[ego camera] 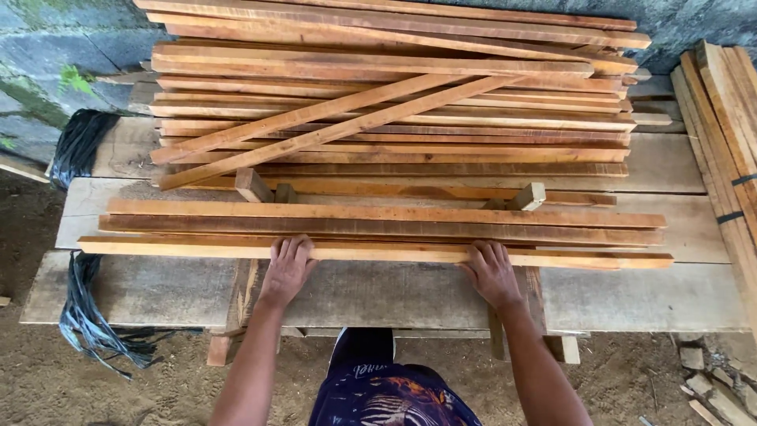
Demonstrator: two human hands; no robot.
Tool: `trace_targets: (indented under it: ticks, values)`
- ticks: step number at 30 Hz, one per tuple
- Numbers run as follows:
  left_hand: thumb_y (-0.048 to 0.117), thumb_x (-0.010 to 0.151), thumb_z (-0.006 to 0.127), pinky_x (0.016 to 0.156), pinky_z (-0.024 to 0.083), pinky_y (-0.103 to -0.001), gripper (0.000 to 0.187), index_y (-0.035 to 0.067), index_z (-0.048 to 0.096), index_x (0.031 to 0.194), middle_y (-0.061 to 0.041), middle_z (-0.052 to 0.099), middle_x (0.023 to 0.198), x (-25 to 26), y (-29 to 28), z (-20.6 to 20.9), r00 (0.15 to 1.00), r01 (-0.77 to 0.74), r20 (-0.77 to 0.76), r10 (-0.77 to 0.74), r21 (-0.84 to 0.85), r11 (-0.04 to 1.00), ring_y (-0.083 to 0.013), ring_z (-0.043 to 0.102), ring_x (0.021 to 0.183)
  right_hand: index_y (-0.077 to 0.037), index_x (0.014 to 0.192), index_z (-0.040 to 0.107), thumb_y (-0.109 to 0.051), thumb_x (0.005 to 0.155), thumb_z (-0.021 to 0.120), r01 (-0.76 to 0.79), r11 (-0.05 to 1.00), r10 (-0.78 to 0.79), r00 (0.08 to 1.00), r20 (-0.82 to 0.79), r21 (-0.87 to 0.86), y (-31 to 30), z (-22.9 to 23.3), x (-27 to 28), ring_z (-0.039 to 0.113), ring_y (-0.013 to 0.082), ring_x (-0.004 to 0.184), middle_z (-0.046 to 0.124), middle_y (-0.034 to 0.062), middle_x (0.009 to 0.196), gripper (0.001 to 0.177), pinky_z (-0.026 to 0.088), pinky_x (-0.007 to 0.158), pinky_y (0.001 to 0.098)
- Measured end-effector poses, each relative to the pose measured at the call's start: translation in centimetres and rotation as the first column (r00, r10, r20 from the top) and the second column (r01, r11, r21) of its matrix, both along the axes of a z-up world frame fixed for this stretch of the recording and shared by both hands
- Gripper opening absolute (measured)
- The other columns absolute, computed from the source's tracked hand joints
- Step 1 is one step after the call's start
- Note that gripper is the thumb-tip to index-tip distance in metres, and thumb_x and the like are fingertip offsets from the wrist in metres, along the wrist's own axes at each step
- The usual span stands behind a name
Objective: Sorting wooden planks on a workbench and bundling them together using a plastic strap.
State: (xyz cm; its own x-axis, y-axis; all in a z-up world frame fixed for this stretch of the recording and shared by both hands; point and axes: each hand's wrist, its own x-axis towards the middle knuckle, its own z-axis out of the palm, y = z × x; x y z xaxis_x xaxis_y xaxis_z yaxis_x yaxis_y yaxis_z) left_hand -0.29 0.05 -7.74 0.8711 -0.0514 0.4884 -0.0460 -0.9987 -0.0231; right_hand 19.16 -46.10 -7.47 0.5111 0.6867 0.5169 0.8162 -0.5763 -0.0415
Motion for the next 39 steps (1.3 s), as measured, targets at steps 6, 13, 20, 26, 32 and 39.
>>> trace_targets:
  ticks: [6,13,20,26,32,39]
  values:
    - [0.041,0.093,0.064,0.099,0.047,-0.043,0.037,0.021,0.062,0.125,-0.002,0.054,0.111,0.8,0.0,0.9,0.999,-0.030,-0.030,0.032,0.041,0.999,-0.0233,0.059,0.103,-0.016,0.119,0.070,-0.052,0.099,0.060,0.057,0.998,-0.056,0.997,0.054,-0.019,0.8,1.6,-0.2,0.060,0.0286,0.105,0.061,0.0055,0.110,0.042,0.048,0.095,0.0443]
    - [0.052,0.092,0.060,0.094,0.049,-0.040,0.031,0.029,0.064,0.113,0.004,0.058,0.103,1.7,2.2,-2.0,0.998,-0.049,-0.046,0.045,-0.103,0.994,-0.0186,0.063,0.098,-0.020,0.106,0.072,-0.047,0.096,0.068,0.049,0.998,-0.052,0.996,0.079,0.039,0.9,-0.5,1.5,0.062,0.0276,0.094,0.061,0.0044,0.099,0.029,0.050,0.086,0.0425]
    - [0.053,0.094,0.059,0.093,0.048,-0.041,0.027,0.030,0.067,0.105,0.005,0.059,0.106,1.2,2.2,-3.5,0.997,-0.080,-0.003,0.080,-0.055,0.995,-0.0192,0.061,0.099,-0.022,0.111,0.071,-0.051,0.083,0.077,0.113,0.993,-0.113,0.994,0.008,0.018,0.8,-0.1,1.0,0.058,0.0298,0.095,0.056,0.0045,0.099,0.040,0.049,0.086,0.0453]
    - [0.059,0.076,0.069,0.115,0.034,-0.056,0.083,0.025,0.050,0.149,-0.014,0.051,0.136,2.9,0.7,4.3,0.985,-0.101,-0.144,0.094,-0.044,0.994,-0.0356,0.049,0.130,-0.013,0.153,0.045,-0.041,0.053,0.096,0.209,0.944,-0.257,0.951,-0.173,-0.257,3.7,9.1,1.9,0.041,0.0404,0.142,0.046,0.0229,0.146,0.116,0.025,0.120,0.0567]
    - [0.062,0.054,0.090,0.122,0.020,-0.053,0.127,0.020,0.029,0.158,-0.012,0.046,0.149,8.4,1.3,9.7,0.756,-0.083,-0.653,0.047,-0.024,0.996,-0.0293,0.039,0.145,-0.023,0.157,0.031,-0.058,0.051,0.096,0.010,0.748,-0.342,0.863,-0.373,-0.664,5.4,11.1,6.0,0.047,0.0273,0.140,0.056,0.0101,0.140,0.128,0.028,0.121,0.0454]
    - [0.068,0.047,0.081,0.107,0.042,-0.047,0.117,0.026,0.038,0.148,-0.004,0.055,0.123,9.2,2.7,7.2,0.754,0.009,-0.656,0.029,0.055,0.998,-0.0251,0.056,0.125,-0.026,0.156,0.030,-0.052,0.053,0.098,-0.029,0.774,-0.340,0.823,-0.455,-0.633,5.3,11.2,6.2,0.047,0.0277,0.137,0.053,0.0074,0.137,0.127,0.030,0.119,0.0454]
